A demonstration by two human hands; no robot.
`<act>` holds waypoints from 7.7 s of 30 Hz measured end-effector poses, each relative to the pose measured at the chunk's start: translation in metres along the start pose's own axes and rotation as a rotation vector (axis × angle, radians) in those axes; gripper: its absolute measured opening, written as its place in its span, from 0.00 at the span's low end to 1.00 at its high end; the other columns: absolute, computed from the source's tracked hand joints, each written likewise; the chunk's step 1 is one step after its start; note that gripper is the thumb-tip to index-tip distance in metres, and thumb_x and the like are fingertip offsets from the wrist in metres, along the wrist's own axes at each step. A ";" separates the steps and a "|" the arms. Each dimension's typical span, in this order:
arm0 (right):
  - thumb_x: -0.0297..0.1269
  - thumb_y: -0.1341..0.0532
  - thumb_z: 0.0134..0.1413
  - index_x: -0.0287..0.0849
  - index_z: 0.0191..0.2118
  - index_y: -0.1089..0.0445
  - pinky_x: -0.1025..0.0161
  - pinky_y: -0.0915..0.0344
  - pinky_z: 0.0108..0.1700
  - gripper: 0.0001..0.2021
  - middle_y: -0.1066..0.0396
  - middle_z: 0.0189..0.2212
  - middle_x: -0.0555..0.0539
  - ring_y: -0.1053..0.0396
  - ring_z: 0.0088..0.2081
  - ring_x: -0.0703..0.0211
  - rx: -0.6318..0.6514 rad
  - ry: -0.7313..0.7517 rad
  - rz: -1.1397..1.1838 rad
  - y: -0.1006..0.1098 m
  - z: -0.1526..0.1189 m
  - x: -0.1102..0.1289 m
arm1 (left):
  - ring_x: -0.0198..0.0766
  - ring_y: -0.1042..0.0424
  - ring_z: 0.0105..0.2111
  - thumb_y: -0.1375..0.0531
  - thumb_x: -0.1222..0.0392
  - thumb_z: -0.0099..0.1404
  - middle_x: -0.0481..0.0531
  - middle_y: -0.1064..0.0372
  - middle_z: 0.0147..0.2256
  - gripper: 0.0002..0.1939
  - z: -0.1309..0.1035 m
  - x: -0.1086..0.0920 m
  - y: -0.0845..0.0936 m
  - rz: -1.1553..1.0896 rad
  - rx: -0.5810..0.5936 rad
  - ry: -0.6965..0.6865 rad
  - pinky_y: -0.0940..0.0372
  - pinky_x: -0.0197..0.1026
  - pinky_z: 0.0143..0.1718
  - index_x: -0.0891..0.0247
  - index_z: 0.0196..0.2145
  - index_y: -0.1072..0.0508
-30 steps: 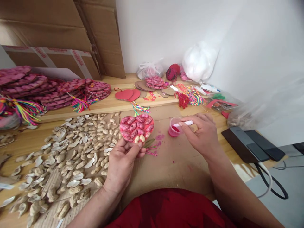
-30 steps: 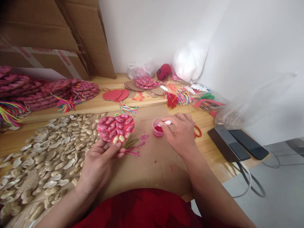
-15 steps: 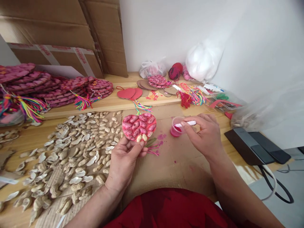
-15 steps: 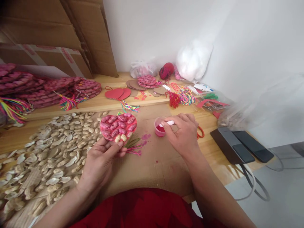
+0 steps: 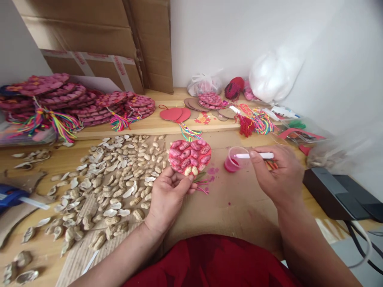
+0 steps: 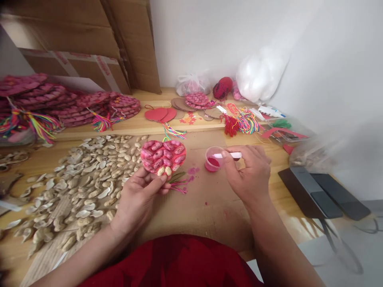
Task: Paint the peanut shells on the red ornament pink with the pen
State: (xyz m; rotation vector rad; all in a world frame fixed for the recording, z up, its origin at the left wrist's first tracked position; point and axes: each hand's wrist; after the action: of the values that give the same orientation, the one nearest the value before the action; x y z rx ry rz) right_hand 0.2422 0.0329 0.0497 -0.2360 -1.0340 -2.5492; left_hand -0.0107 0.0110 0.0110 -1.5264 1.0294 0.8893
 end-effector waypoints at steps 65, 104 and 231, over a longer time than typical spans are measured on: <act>0.30 0.33 0.54 0.48 0.43 0.27 0.54 0.34 0.46 0.11 0.22 0.32 0.51 0.29 0.41 0.55 0.147 0.307 0.270 0.014 -0.021 0.068 | 0.35 0.24 0.24 0.29 0.59 0.58 0.47 0.24 0.26 0.13 -0.004 -0.006 -0.003 0.063 0.033 -0.005 0.29 0.33 0.27 0.63 0.38 0.25; 0.32 0.34 0.57 0.45 0.42 0.26 0.55 0.35 0.47 0.07 0.22 0.31 0.51 0.29 0.40 0.57 0.133 0.351 0.258 0.011 -0.019 0.071 | 0.30 0.26 0.24 0.29 0.64 0.57 0.49 0.23 0.29 0.12 -0.003 -0.007 -0.002 -0.162 0.053 0.129 0.29 0.30 0.26 0.67 0.37 0.25; 0.28 0.32 0.52 0.44 0.40 0.26 0.57 0.34 0.44 0.09 0.23 0.31 0.51 0.27 0.38 0.57 0.011 0.251 0.254 0.011 -0.015 0.065 | 0.34 0.26 0.29 0.35 0.66 0.63 0.47 0.23 0.31 0.04 -0.004 0.003 0.001 0.217 0.067 -0.231 0.30 0.34 0.32 0.61 0.37 0.24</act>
State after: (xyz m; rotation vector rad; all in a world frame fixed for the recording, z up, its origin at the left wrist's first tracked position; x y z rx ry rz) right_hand 0.1875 -0.0035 0.0647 -0.0385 -0.8626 -2.2747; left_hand -0.0104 0.0069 0.0083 -1.2385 1.0555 1.1422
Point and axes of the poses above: each hand's wrist, its own z-axis towards the middle knuckle, its own y-axis out of the back of the hand, x = y × z
